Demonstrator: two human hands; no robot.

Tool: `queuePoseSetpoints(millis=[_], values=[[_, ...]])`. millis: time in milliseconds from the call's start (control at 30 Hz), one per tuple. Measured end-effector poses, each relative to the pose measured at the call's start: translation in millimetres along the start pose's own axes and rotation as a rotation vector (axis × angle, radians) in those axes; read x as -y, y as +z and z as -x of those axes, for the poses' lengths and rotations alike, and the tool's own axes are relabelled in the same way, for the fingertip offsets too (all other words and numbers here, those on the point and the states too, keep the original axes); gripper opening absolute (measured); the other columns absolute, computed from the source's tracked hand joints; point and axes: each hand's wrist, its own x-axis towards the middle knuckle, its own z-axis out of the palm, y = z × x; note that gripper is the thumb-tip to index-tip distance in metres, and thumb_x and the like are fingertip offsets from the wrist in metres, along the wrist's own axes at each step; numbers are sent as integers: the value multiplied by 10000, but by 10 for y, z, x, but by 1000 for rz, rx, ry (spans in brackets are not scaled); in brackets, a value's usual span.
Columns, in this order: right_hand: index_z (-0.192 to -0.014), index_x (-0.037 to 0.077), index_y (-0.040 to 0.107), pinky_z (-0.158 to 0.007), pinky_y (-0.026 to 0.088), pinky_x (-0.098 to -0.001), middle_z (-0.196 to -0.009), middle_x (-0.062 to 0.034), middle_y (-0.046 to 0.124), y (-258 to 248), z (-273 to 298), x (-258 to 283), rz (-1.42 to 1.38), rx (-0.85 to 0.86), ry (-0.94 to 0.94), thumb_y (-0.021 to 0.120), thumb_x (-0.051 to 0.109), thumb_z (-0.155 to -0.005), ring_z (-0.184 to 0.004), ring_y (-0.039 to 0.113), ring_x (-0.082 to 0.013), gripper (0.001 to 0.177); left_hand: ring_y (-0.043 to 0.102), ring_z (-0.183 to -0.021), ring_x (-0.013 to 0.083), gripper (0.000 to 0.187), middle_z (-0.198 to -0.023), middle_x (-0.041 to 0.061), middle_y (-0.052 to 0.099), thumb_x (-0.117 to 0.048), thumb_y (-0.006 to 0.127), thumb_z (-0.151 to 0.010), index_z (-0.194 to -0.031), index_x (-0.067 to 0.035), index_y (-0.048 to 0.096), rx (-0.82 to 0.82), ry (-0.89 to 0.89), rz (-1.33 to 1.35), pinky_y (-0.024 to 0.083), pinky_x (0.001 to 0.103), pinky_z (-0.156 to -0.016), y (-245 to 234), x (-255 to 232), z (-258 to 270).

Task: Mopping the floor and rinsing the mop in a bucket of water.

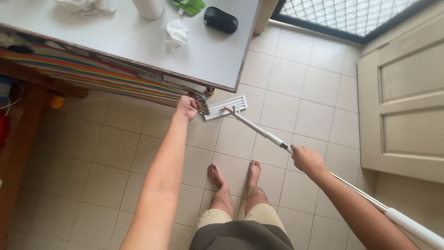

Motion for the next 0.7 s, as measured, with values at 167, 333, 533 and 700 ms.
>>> queuePoseSetpoints(millis=[167, 333, 533, 700], values=[[-1302, 194, 588, -665, 548, -490, -839, -107, 701, 310, 478, -334, 72, 6, -87, 567, 233, -982, -801, 700, -330, 322, 506, -822, 182, 453, -914, 32, 539, 151, 401, -589, -922, -107, 569, 134, 17, -47, 465, 366, -747, 254, -106, -161], [-1416, 184, 528, -666, 548, -477, -818, -100, 698, 392, 617, -233, 58, 18, -111, 569, 230, -967, -778, 698, -312, 454, 525, -812, 196, 104, -879, 76, 533, -18, 498, -866, -938, -79, 542, 35, -49, 33, 467, 393, -753, 229, 120, -691], [-1533, 179, 415, -634, 548, -472, -794, -109, 674, 186, 648, 121, 160, 122, -142, 504, 105, -988, -726, 692, -300, 557, 380, -551, 148, 221, -796, 56, 523, 20, 403, -883, -1018, -116, 512, 98, -46, 50, 467, 413, -791, 65, 337, -885], [-1560, 93, 355, -602, 556, -458, -743, -122, 672, 136, 558, 474, 265, 135, -298, 501, 11, -940, -682, 699, -299, 642, 489, -545, 171, 134, -828, 102, 557, -154, 426, -986, -1029, -142, 553, 33, 128, -242, 454, 353, -576, 168, 315, -381]])
